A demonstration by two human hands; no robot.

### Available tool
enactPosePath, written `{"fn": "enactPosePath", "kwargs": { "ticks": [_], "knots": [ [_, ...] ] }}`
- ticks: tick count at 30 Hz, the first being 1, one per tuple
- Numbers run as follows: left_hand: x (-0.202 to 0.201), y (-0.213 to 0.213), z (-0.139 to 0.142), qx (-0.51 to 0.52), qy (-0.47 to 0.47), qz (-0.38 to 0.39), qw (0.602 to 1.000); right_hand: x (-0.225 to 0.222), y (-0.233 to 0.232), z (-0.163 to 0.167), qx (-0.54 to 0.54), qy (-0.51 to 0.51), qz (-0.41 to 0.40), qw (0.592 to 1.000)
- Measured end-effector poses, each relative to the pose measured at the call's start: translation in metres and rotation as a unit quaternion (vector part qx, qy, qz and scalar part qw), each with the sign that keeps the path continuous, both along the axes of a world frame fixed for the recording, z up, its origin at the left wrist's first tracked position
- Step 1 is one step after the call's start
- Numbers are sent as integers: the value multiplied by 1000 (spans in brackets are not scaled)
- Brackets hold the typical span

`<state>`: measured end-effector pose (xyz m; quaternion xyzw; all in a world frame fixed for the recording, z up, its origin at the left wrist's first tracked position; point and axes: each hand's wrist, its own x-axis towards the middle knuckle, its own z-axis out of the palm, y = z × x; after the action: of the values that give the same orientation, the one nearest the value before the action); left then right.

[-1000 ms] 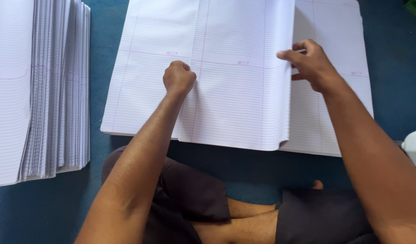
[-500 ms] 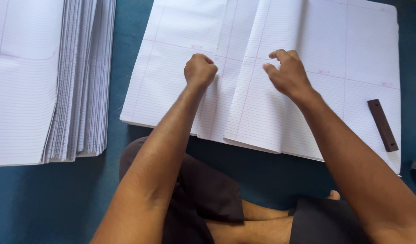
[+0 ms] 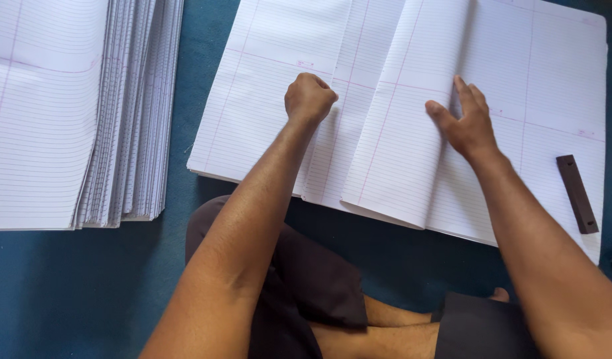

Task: The person sits on the floor and folds a large sheet of lined paper in half using a small dark rectangular tool to press the crease. They repeat this process on multiple sheets, stacking the folded sheets to the side.

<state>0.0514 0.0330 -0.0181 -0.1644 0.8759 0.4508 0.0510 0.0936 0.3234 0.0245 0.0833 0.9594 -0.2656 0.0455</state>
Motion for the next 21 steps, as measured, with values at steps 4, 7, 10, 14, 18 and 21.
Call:
{"fn": "enactPosePath", "kwargs": {
  "ticks": [4, 7, 10, 14, 18, 21],
  "knots": [
    [2, -2, 4, 10, -18, 0, 1000, -2, -15, -15, 3, 28, 37, 999],
    [3, -1, 7, 17, -25, 3, 1000, -8, -32, -19, -19, 24, 38, 999],
    [4, -2, 8, 14, -17, 2, 1000, -11, -50, -19, -37, 24, 44, 998],
    [3, -5, 8, 6, -19, 14, 1000, -14, -66, -21, -33, 21, 38, 999],
    [4, -7, 8, 12, -24, 17, 1000, -17, -68, -26, -17, 45, 63, 997],
    [5, -7, 8, 11, -27, 21, 999, -19, -68, -30, -9, 50, 67, 996]
  ]
}}
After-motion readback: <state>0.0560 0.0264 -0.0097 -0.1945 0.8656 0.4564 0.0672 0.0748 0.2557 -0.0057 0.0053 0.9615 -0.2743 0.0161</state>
